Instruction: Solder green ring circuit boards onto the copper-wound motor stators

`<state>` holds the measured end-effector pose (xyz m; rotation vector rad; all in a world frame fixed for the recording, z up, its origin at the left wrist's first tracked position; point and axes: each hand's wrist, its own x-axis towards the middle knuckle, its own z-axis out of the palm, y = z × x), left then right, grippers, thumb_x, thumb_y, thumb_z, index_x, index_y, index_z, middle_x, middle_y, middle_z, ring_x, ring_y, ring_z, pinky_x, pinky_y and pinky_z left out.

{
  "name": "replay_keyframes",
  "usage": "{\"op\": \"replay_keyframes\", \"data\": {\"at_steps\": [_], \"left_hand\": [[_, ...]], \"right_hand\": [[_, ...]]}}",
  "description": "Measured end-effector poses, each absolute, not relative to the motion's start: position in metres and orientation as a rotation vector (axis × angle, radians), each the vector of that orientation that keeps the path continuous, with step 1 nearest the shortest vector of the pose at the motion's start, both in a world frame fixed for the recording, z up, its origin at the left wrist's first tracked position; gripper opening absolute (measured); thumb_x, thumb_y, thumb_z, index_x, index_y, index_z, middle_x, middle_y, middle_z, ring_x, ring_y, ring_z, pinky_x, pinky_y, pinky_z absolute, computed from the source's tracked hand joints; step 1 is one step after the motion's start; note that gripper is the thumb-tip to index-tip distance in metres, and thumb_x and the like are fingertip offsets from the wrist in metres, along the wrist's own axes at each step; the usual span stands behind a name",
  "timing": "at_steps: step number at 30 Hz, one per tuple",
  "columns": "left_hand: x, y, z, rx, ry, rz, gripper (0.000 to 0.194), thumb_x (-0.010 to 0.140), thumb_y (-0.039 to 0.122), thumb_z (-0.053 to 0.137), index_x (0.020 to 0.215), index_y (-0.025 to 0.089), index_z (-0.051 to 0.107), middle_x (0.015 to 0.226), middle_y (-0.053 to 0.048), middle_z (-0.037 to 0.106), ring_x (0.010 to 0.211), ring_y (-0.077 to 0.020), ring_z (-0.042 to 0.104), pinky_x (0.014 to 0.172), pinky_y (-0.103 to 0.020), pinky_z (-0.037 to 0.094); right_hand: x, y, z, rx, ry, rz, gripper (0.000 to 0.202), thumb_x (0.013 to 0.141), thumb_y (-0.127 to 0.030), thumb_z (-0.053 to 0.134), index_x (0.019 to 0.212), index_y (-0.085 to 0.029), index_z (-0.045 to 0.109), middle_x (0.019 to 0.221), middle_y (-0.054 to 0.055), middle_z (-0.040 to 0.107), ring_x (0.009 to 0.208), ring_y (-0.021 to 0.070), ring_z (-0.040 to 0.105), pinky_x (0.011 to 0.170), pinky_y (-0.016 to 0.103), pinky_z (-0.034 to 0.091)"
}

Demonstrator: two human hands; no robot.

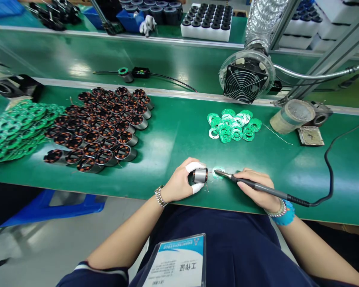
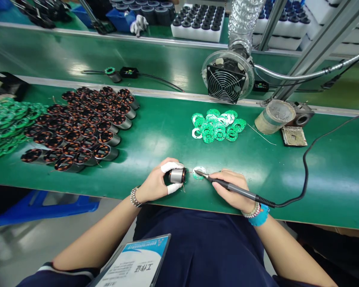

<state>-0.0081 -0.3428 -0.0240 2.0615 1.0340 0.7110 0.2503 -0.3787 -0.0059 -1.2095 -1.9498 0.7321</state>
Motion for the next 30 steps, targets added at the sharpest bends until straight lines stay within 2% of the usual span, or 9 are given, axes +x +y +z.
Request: {"op": "replay_keyframes", "data": {"at_steps": [7, 10, 12, 14, 17, 20, 22, 25, 30], "left_hand": [[-0.009, -0.343, -0.027, 2.017, 1.031, 0.741, 0.04, 0.066, 0.013, 0.064, 0.103, 0.019, 0.05, 0.104, -0.008, 0.052, 0.094, -0.0196, 0.055, 0.083, -0.034, 0.046], [-0.008, -0.345, -0.026, 1.914, 1.025, 0.758, 0.042, 0.067, 0.018, 0.066, 0.105, 0.019, 0.047, 0.104, -0.008, 0.054, 0.095, -0.0209, 0.057, 0.085, -0.035, 0.046], [-0.005, -0.347, -0.025, 1.827, 0.993, 0.749, 0.044, 0.069, 0.021, 0.066, 0.107, 0.019, 0.045, 0.102, -0.008, 0.056, 0.094, -0.0207, 0.058, 0.084, -0.035, 0.048], [-0.002, -0.348, -0.025, 1.811, 0.975, 0.719, 0.045, 0.07, 0.023, 0.065, 0.11, 0.019, 0.044, 0.105, -0.009, 0.058, 0.095, -0.0211, 0.059, 0.084, -0.035, 0.048], [0.002, -0.35, -0.025, 1.974, 1.07, 0.645, 0.045, 0.071, 0.03, 0.067, 0.111, 0.02, 0.049, 0.115, -0.012, 0.056, 0.11, -0.0269, 0.053, 0.094, -0.044, 0.042], [0.005, -0.351, -0.026, 2.1, 1.228, 0.621, 0.046, 0.067, 0.037, 0.071, 0.107, 0.019, 0.056, 0.121, -0.014, 0.055, 0.116, -0.0321, 0.048, 0.098, -0.053, 0.036], [0.006, -0.353, -0.027, 2.116, 1.271, 0.656, 0.047, 0.066, 0.038, 0.072, 0.106, 0.018, 0.057, 0.117, -0.015, 0.057, 0.112, -0.0313, 0.051, 0.095, -0.052, 0.039], [0.008, -0.357, -0.028, 2.101, 1.291, 0.742, 0.052, 0.064, 0.038, 0.074, 0.107, 0.017, 0.055, 0.11, -0.013, 0.059, 0.105, -0.0281, 0.054, 0.091, -0.047, 0.044], [0.01, -0.36, -0.031, 2.075, 1.351, 0.807, 0.052, 0.06, 0.043, 0.076, 0.1, 0.017, 0.056, 0.104, -0.012, 0.06, 0.101, -0.0274, 0.055, 0.088, -0.044, 0.045]], "right_hand": [[0.251, -0.379, -0.018, -1.209, -1.925, 0.669, 0.022, 0.085, -0.018, 0.053, 0.106, -0.022, 0.059, 0.084, 0.003, 0.071, 0.075, 0.0143, 0.068, 0.072, 0.027, 0.055], [0.248, -0.375, -0.017, -1.063, -2.095, 0.571, 0.028, 0.084, -0.012, 0.052, 0.11, -0.021, 0.056, 0.109, 0.007, 0.066, 0.106, 0.019, 0.06, 0.091, 0.034, 0.05], [0.245, -0.372, -0.014, -0.988, -2.166, 0.504, 0.031, 0.083, -0.009, 0.051, 0.112, -0.02, 0.054, 0.115, 0.009, 0.062, 0.118, 0.0213, 0.052, 0.097, 0.037, 0.047], [0.241, -0.371, -0.01, -1.017, -2.128, 0.436, 0.029, 0.082, -0.009, 0.052, 0.109, -0.02, 0.056, 0.106, 0.009, 0.066, 0.11, 0.0211, 0.057, 0.091, 0.035, 0.05], [0.23, -0.373, -0.006, -1.154, -1.95, 0.379, 0.025, 0.08, -0.012, 0.057, 0.103, -0.022, 0.057, 0.089, 0.005, 0.069, 0.082, 0.017, 0.067, 0.076, 0.029, 0.055], [0.217, -0.377, -0.002, -1.266, -1.735, 0.598, 0.028, 0.081, -0.017, 0.059, 0.107, -0.024, 0.053, 0.094, 0.004, 0.067, 0.073, 0.0142, 0.066, 0.066, 0.025, 0.056], [0.211, -0.377, 0.0, -1.25, -1.634, 0.899, 0.031, 0.082, -0.021, 0.058, 0.112, -0.025, 0.05, 0.108, 0.007, 0.063, 0.077, 0.014, 0.066, 0.062, 0.024, 0.056], [0.209, -0.374, 0.002, -1.1, -1.59, 1.281, 0.037, 0.078, -0.026, 0.063, 0.113, -0.026, 0.049, 0.119, 0.008, 0.057, 0.092, 0.0167, 0.063, 0.069, 0.027, 0.057], [0.214, -0.365, 0.004, -1.11, -1.634, 1.194, 0.038, 0.077, -0.032, 0.065, 0.11, -0.026, 0.048, 0.113, 0.007, 0.061, 0.099, 0.0197, 0.061, 0.084, 0.036, 0.052]]}}
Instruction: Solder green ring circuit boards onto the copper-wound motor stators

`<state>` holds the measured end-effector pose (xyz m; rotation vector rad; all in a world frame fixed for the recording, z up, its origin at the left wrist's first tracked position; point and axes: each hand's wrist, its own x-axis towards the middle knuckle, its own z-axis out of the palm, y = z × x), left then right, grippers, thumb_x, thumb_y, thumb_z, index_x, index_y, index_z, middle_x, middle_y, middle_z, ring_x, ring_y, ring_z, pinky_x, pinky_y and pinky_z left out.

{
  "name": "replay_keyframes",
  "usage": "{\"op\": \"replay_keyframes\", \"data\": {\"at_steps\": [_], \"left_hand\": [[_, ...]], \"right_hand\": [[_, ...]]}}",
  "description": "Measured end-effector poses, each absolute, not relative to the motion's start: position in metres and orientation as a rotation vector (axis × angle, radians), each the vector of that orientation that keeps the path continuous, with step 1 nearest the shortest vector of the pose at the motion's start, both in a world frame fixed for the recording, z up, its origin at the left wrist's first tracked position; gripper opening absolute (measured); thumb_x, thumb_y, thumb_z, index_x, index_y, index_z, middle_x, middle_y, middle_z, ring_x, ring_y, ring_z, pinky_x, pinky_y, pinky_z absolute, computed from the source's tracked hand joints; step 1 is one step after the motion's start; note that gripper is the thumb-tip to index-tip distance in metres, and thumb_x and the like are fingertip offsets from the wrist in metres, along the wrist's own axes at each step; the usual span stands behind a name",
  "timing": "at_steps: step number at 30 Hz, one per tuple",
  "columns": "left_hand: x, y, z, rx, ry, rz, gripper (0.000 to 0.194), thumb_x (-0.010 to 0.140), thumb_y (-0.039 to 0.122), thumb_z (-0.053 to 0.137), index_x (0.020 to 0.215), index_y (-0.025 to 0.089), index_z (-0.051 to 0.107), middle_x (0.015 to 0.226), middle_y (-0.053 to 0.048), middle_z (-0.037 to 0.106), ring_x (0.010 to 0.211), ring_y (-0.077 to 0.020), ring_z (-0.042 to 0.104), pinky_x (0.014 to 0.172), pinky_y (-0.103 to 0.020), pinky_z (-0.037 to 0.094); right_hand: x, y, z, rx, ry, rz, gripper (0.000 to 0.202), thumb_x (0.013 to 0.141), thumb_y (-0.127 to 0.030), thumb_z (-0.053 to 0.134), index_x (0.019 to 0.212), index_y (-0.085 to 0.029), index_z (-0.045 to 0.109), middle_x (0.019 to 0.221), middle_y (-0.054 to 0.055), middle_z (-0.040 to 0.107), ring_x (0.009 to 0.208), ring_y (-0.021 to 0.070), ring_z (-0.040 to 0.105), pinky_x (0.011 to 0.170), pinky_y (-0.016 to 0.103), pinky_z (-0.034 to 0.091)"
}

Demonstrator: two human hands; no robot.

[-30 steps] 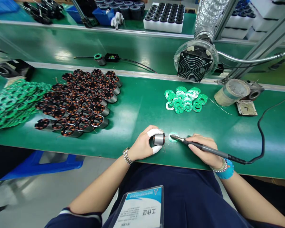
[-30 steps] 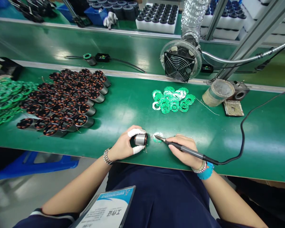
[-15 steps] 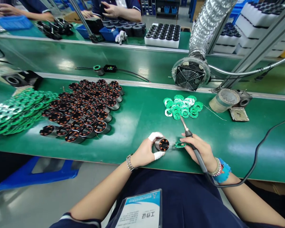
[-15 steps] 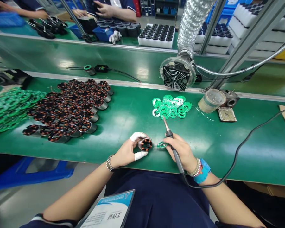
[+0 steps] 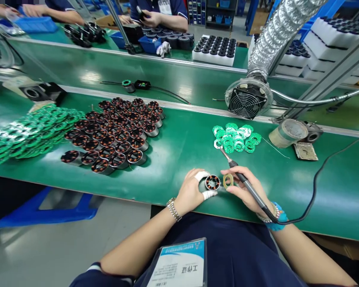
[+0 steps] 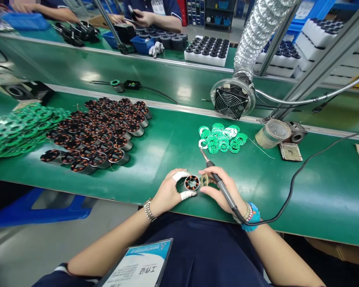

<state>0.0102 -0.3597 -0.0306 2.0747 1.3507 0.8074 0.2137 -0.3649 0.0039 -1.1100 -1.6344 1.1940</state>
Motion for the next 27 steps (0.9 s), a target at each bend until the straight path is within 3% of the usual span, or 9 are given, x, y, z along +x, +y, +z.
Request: {"op": "replay_keyframes", "data": {"at_steps": [4, 7, 14, 17, 21, 27], "left_hand": [[0.01, -0.36, -0.031, 2.093, 1.326, 0.813, 0.047, 0.062, 0.041, 0.075, 0.098, 0.018, 0.057, 0.102, -0.01, 0.061, 0.099, -0.0267, 0.055, 0.087, -0.044, 0.044], [0.009, -0.361, -0.03, 2.051, 1.328, 0.831, 0.044, 0.064, 0.034, 0.074, 0.1, 0.017, 0.055, 0.1, -0.009, 0.06, 0.096, -0.0251, 0.055, 0.086, -0.042, 0.045], [0.008, -0.365, -0.029, 1.841, 1.361, 0.799, 0.041, 0.067, 0.038, 0.07, 0.098, 0.018, 0.053, 0.095, -0.007, 0.061, 0.09, -0.023, 0.06, 0.08, -0.037, 0.049], [-0.003, -0.363, -0.028, 1.781, 1.281, 0.753, 0.041, 0.068, 0.032, 0.07, 0.103, 0.019, 0.053, 0.1, -0.007, 0.064, 0.093, -0.0228, 0.061, 0.084, -0.037, 0.048], [-0.018, -0.356, -0.025, 1.654, 1.143, 0.76, 0.014, 0.076, 0.026, 0.063, 0.088, 0.018, 0.064, 0.092, -0.005, 0.068, 0.09, -0.0189, 0.062, 0.086, -0.033, 0.046], [-0.002, -0.346, -0.013, 1.133, 1.045, 0.81, 0.016, 0.067, 0.028, 0.07, 0.07, 0.013, 0.065, 0.073, -0.002, 0.061, 0.063, -0.0117, 0.057, 0.059, -0.024, 0.049]], "right_hand": [[0.204, -0.359, 0.011, -1.276, -1.929, 0.819, 0.035, 0.081, -0.029, 0.061, 0.113, -0.023, 0.047, 0.106, 0.007, 0.062, 0.091, 0.0191, 0.062, 0.082, 0.034, 0.051], [0.192, -0.354, 0.013, -1.138, -2.2, 0.689, 0.041, 0.082, -0.03, 0.06, 0.118, -0.021, 0.045, 0.101, 0.008, 0.061, 0.089, 0.0196, 0.06, 0.078, 0.032, 0.051], [0.19, -0.334, -0.004, -0.87, -2.234, 0.918, 0.042, 0.074, -0.037, 0.067, 0.109, -0.021, 0.048, 0.098, 0.005, 0.061, 0.086, 0.0161, 0.061, 0.077, 0.028, 0.05], [0.192, -0.33, -0.012, -0.863, -2.178, 0.998, 0.047, 0.07, -0.038, 0.071, 0.108, -0.021, 0.048, 0.098, 0.005, 0.061, 0.086, 0.0154, 0.061, 0.076, 0.027, 0.05], [0.193, -0.33, -0.017, -0.865, -2.176, 1.035, 0.049, 0.069, -0.038, 0.072, 0.108, -0.021, 0.048, 0.098, 0.006, 0.06, 0.086, 0.016, 0.06, 0.077, 0.028, 0.049], [0.194, -0.333, -0.012, -0.841, -2.174, 0.986, 0.055, 0.067, -0.039, 0.073, 0.112, -0.02, 0.046, 0.102, 0.007, 0.059, 0.09, 0.0177, 0.06, 0.079, 0.031, 0.049]]}}
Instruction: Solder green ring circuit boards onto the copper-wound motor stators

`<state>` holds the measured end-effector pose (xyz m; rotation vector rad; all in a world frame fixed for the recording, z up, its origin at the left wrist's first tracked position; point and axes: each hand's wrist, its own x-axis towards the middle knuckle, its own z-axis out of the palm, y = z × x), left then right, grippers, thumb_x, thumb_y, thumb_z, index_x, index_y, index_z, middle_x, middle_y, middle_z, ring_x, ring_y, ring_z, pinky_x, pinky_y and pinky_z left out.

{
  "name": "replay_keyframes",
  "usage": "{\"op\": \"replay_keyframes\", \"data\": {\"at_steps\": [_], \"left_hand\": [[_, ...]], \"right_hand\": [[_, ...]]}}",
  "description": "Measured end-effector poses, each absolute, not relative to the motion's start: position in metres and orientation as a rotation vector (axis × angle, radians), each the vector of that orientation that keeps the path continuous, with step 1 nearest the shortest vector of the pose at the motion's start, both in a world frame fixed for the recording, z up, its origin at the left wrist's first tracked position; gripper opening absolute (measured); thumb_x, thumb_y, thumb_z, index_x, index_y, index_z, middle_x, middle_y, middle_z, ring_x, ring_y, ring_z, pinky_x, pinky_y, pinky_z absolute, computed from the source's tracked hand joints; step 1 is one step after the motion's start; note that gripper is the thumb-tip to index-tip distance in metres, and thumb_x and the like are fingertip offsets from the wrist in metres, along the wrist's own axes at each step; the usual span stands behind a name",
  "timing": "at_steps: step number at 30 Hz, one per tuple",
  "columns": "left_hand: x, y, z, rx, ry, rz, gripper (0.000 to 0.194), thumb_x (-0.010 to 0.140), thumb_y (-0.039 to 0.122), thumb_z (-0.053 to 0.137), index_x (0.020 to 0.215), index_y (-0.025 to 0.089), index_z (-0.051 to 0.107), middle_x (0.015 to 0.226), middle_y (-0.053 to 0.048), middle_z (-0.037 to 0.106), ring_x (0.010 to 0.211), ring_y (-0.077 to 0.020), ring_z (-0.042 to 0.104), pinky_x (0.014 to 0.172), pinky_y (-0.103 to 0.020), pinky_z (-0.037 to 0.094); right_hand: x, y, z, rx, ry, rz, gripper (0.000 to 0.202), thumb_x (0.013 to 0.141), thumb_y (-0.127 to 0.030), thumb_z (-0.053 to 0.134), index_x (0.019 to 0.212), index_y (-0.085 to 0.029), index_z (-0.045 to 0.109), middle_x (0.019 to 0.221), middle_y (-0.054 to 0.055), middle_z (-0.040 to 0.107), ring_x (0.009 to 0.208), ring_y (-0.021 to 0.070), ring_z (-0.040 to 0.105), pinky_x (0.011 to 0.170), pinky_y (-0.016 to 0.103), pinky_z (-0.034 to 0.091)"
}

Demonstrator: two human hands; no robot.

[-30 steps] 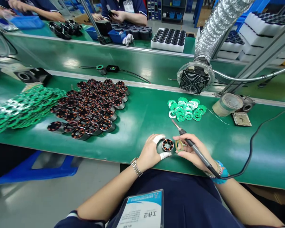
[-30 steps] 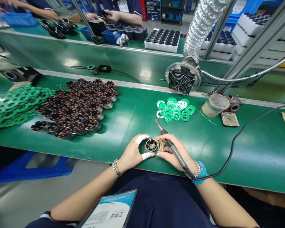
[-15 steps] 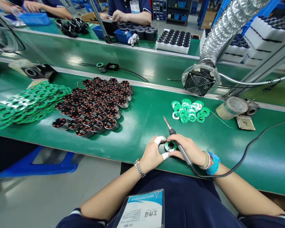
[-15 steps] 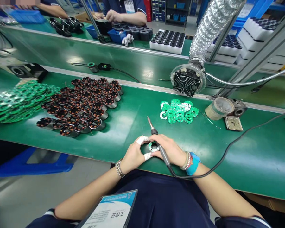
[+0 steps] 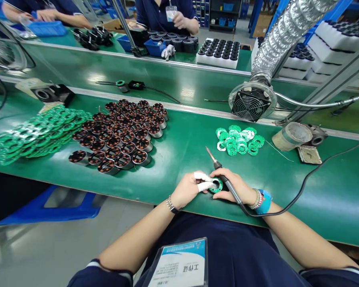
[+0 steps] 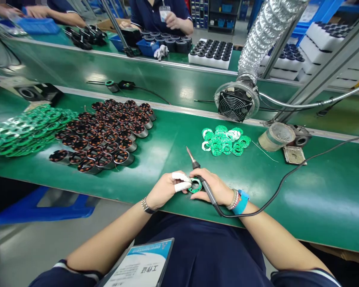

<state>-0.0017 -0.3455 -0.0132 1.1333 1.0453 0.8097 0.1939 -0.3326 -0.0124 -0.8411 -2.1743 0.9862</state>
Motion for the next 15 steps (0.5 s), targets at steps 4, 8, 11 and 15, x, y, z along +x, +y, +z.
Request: {"op": "replay_keyframes", "data": {"at_steps": [4, 8, 11, 15], "left_hand": [[0.006, -0.341, -0.008, 1.071, 1.049, 0.755, 0.021, 0.062, 0.03, 0.073, 0.066, 0.012, 0.063, 0.066, 0.0, 0.056, 0.055, -0.0081, 0.052, 0.052, -0.021, 0.045], [0.003, -0.34, -0.007, 1.102, 1.058, 0.748, 0.022, 0.062, 0.031, 0.074, 0.064, 0.012, 0.063, 0.064, 0.001, 0.055, 0.054, -0.0079, 0.051, 0.052, -0.021, 0.044], [0.001, -0.341, -0.008, 1.097, 1.06, 0.762, 0.023, 0.061, 0.032, 0.074, 0.064, 0.012, 0.063, 0.064, 0.001, 0.055, 0.055, -0.008, 0.051, 0.053, -0.021, 0.044], [0.001, -0.342, -0.009, 1.041, 1.013, 0.797, 0.026, 0.062, 0.035, 0.074, 0.066, 0.012, 0.061, 0.066, 0.001, 0.056, 0.058, -0.0089, 0.053, 0.056, -0.022, 0.047]], "right_hand": [[0.189, -0.333, -0.004, -0.923, -2.066, 0.883, 0.035, 0.079, -0.026, 0.063, 0.11, -0.022, 0.047, 0.099, 0.006, 0.061, 0.092, 0.0168, 0.059, 0.084, 0.032, 0.048], [0.181, -0.332, -0.001, -0.964, -2.039, 0.894, 0.029, 0.083, -0.018, 0.055, 0.11, -0.023, 0.046, 0.084, 0.001, 0.063, 0.079, 0.0138, 0.06, 0.077, 0.029, 0.048], [0.177, -0.333, 0.001, -0.996, -2.025, 0.912, 0.029, 0.082, -0.017, 0.053, 0.109, -0.023, 0.045, 0.079, -0.001, 0.062, 0.074, 0.0127, 0.059, 0.074, 0.027, 0.048], [0.17, -0.34, 0.001, -1.07, -1.982, 0.88, 0.031, 0.081, -0.015, 0.05, 0.11, -0.023, 0.043, 0.077, -0.002, 0.06, 0.069, 0.0114, 0.058, 0.071, 0.026, 0.048]]}}
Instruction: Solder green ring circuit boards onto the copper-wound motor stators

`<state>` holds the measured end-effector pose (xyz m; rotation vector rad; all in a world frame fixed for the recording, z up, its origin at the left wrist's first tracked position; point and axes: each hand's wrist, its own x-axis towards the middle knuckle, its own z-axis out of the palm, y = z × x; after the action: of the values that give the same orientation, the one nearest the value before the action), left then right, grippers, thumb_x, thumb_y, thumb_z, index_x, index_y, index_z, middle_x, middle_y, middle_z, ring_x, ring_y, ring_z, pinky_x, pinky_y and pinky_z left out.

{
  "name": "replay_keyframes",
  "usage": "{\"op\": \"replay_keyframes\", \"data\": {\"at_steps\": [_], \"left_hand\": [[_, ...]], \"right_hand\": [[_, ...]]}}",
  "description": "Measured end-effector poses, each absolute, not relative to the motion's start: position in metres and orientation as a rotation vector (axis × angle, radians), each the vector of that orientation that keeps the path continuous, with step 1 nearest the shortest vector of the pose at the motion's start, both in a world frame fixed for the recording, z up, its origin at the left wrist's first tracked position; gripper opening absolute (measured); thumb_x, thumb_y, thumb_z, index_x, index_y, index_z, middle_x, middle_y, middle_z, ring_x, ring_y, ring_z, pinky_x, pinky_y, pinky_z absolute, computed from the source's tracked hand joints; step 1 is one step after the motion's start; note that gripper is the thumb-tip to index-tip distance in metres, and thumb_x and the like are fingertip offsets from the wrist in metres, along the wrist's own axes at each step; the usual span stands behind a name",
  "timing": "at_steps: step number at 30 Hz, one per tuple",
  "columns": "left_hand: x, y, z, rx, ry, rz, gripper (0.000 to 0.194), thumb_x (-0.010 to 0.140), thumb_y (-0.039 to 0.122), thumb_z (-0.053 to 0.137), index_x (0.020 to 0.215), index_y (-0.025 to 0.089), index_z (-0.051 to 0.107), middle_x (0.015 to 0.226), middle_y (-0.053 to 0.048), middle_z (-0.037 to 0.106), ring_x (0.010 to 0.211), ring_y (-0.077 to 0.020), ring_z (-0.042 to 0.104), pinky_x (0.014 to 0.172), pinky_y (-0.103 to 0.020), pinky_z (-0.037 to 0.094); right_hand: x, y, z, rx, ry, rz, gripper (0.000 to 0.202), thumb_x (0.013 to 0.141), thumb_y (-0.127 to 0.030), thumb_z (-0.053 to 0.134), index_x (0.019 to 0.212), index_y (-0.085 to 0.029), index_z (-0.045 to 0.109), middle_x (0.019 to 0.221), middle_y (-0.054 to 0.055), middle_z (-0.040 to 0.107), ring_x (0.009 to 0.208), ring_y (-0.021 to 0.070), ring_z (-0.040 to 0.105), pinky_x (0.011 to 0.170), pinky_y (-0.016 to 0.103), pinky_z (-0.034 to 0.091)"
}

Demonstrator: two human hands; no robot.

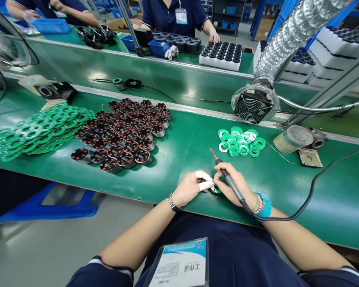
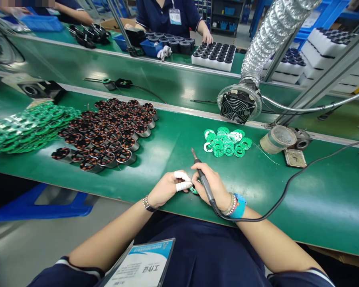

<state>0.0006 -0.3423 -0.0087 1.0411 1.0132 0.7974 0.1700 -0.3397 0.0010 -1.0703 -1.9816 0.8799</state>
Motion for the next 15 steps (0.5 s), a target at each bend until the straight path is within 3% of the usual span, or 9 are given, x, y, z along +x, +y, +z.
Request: {"op": "replay_keyframes", "data": {"at_steps": [9, 12, 15], "left_hand": [[-0.003, -0.338, -0.017, 0.911, 0.965, 0.707, 0.024, 0.067, 0.032, 0.069, 0.071, 0.013, 0.056, 0.062, 0.0, 0.059, 0.057, -0.0104, 0.059, 0.061, -0.025, 0.048], [-0.005, -0.335, -0.017, 0.895, 0.953, 0.668, 0.024, 0.065, 0.031, 0.07, 0.07, 0.013, 0.056, 0.061, 0.0, 0.059, 0.056, -0.0107, 0.059, 0.061, -0.025, 0.048], [-0.005, -0.333, -0.017, 0.92, 0.964, 0.654, 0.024, 0.065, 0.031, 0.071, 0.07, 0.013, 0.056, 0.061, 0.0, 0.059, 0.056, -0.0107, 0.059, 0.06, -0.025, 0.048]], "right_hand": [[0.175, -0.352, 0.012, -1.138, -1.977, 0.633, 0.027, 0.081, -0.014, 0.052, 0.107, -0.022, 0.05, 0.081, 0.003, 0.058, 0.077, 0.0165, 0.056, 0.074, 0.031, 0.048], [0.188, -0.358, 0.019, -1.14, -1.964, 0.639, 0.015, 0.084, -0.017, 0.051, 0.096, -0.022, 0.057, 0.073, 0.002, 0.059, 0.068, 0.0143, 0.057, 0.066, 0.027, 0.048], [0.2, -0.366, 0.021, -1.077, -1.996, 0.637, 0.019, 0.084, -0.018, 0.053, 0.101, -0.022, 0.06, 0.07, 0.002, 0.061, 0.061, 0.0136, 0.056, 0.057, 0.026, 0.047]]}}
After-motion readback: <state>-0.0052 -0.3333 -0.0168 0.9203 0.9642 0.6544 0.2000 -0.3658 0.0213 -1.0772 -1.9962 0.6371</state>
